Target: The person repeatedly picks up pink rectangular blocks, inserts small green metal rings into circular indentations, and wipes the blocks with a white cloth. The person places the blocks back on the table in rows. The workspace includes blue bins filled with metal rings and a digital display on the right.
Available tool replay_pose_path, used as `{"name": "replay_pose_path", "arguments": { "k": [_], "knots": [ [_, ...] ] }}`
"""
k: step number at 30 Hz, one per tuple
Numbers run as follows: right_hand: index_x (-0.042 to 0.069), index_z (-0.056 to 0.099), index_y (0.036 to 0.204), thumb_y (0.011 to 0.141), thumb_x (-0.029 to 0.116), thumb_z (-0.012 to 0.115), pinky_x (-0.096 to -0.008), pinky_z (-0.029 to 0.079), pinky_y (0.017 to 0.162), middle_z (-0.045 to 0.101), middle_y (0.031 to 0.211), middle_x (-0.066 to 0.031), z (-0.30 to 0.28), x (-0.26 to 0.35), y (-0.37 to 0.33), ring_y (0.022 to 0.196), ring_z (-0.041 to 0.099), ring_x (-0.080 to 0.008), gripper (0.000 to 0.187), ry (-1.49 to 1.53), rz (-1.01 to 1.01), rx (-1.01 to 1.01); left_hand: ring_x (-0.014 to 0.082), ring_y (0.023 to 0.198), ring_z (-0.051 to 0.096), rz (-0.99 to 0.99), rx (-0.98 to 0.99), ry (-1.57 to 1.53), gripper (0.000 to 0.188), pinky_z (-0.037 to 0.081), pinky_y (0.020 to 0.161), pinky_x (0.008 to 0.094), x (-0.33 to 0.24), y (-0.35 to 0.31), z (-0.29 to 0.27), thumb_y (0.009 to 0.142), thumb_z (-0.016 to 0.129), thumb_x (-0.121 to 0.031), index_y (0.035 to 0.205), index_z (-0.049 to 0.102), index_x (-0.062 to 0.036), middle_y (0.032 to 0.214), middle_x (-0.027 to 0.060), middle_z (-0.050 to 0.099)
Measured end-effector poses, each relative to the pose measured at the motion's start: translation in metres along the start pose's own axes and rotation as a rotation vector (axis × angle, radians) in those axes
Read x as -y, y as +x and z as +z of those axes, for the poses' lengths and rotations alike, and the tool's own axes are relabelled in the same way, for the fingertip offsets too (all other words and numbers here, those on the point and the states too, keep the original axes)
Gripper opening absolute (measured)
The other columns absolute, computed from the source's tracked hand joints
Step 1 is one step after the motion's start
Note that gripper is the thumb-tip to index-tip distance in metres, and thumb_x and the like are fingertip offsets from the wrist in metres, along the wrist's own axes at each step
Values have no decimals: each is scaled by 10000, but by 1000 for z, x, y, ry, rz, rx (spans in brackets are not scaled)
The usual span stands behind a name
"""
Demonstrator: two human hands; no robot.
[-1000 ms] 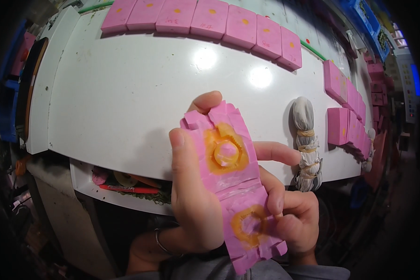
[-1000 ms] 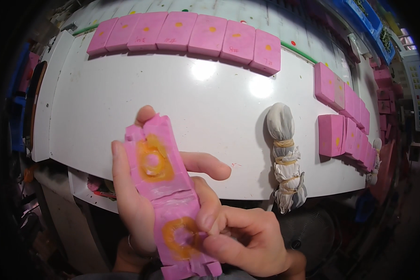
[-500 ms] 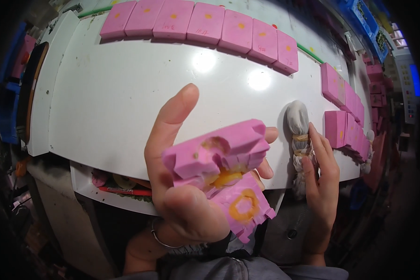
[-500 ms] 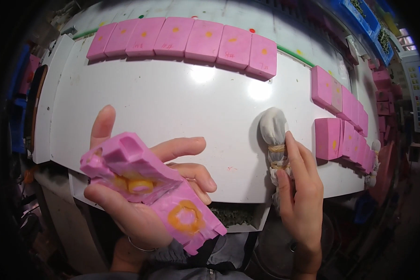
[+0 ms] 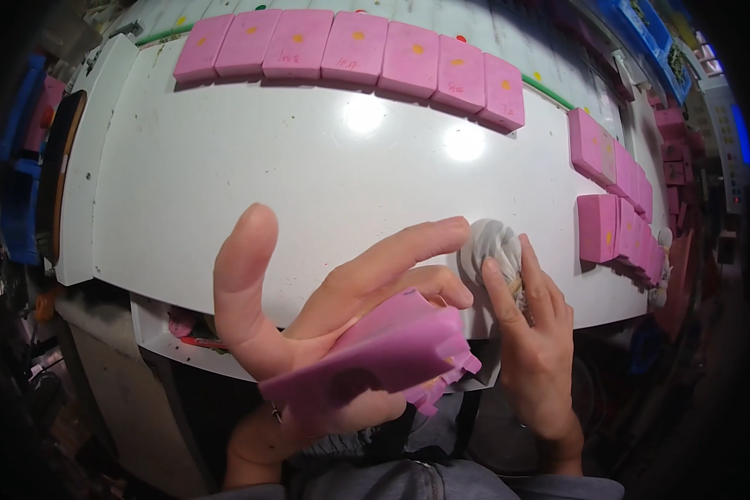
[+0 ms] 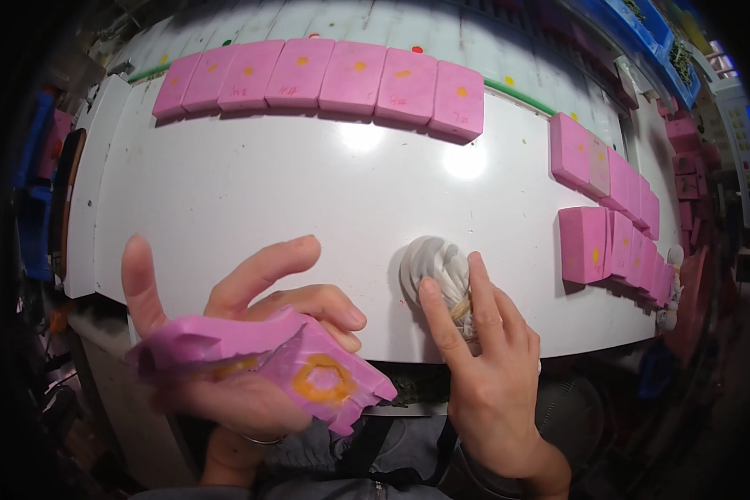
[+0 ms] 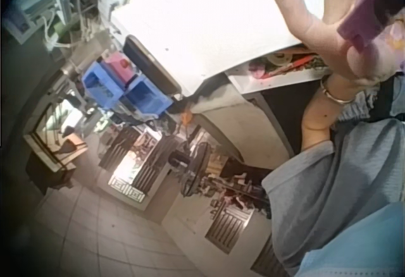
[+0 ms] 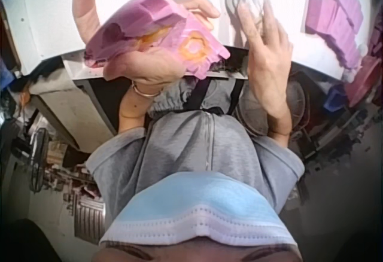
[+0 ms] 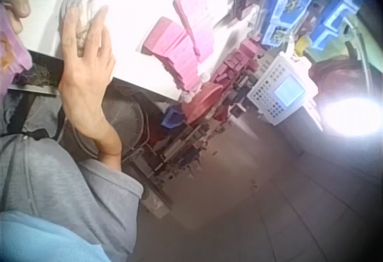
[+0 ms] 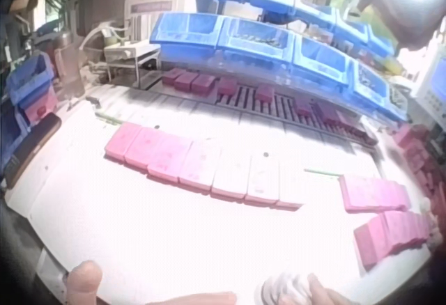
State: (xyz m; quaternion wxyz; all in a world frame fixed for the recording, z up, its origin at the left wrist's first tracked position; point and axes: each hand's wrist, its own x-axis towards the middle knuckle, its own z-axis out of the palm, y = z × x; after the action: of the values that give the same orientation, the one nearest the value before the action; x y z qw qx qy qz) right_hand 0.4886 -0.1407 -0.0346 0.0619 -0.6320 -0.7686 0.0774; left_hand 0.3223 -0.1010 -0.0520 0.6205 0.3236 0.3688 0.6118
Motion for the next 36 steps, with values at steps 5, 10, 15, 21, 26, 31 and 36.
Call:
{"name": "replay_pose_path", "arguments": {
  "k": [5, 10, 15, 21, 26, 31, 36],
  "knots": [
    [137, 497, 1292, 650, -85, 517, -330, 368, 823, 392, 1360, -189, -3, 2, 0, 948, 504, -270, 679, 7, -12, 59, 275, 660, 643, 337, -1, 220, 680, 542, 545, 322, 16, 14, 3, 907, 241, -561, 1376, 69, -99, 1042, 321, 557],
    [121, 479, 1306, 628, -75, 511, -324, 355, 820, 444, 1340, -125, -7, 1, 0, 896, 500, -237, 706, 181, -70, 16, 235, 615, 626, 417, -72, 356, 647, 515, 560, 297, 31, 22, -2, 943, 259, -504, 1362, 136, -26, 990, 293, 591],
    [53, 468, 1297, 636, -48, 521, -314, 353, 816, 492, 1304, -96, -8, 11, 5, 897, 501, -230, 671, 122, -154, -77, 219, 647, 607, 381, -98, 239, 586, 502, 593, 294, 19, 28, -11, 968, 293, -418, 1340, 180, 20, 960, 256, 598],
    [54, 574, 1179, 710, 6, 583, -330, 392, 795, 546, 1236, -97, 8, 2, 18, 947, 499, -257, 472, -20, -140, -317, 186, 513, 550, 143, -210, 287, 562, 453, 462, 265, -12, 28, -57, 975, 230, -457, 1020, 470, 49, 701, 149, 577],
    [-5, 619, 1057, 654, 38, 591, -286, 463, 660, 569, 1148, -138, 33, 34, 17, 850, 547, -230, 406, 263, -483, -240, 192, 465, 520, -96, -244, 183, 649, 445, 403, 274, -22, 11, -64, 948, 230, -541, 1094, 463, 47, 647, 95, 523],
    [-76, 594, 1021, 630, 41, 582, -300, 471, 627, 566, 988, -165, 61, 32, 15, 744, 565, -236, 409, 410, -623, -293, 192, 473, 533, -235, -186, 113, 662, 456, 401, 275, -23, -1, -60, 941, 239, -551, 1074, 470, 55, 628, 105, 529],
    [4, 618, 1075, 716, -69, 612, -273, 461, 588, 577, 861, -112, 16, 27, 13, 698, 572, -209, 367, 781, -188, -112, 174, 523, 561, -328, 27, 191, 622, 481, 462, 266, -21, -6, -46, 958, 262, -494, 1016, 505, 75, 681, 122, 570]
  ]
}}
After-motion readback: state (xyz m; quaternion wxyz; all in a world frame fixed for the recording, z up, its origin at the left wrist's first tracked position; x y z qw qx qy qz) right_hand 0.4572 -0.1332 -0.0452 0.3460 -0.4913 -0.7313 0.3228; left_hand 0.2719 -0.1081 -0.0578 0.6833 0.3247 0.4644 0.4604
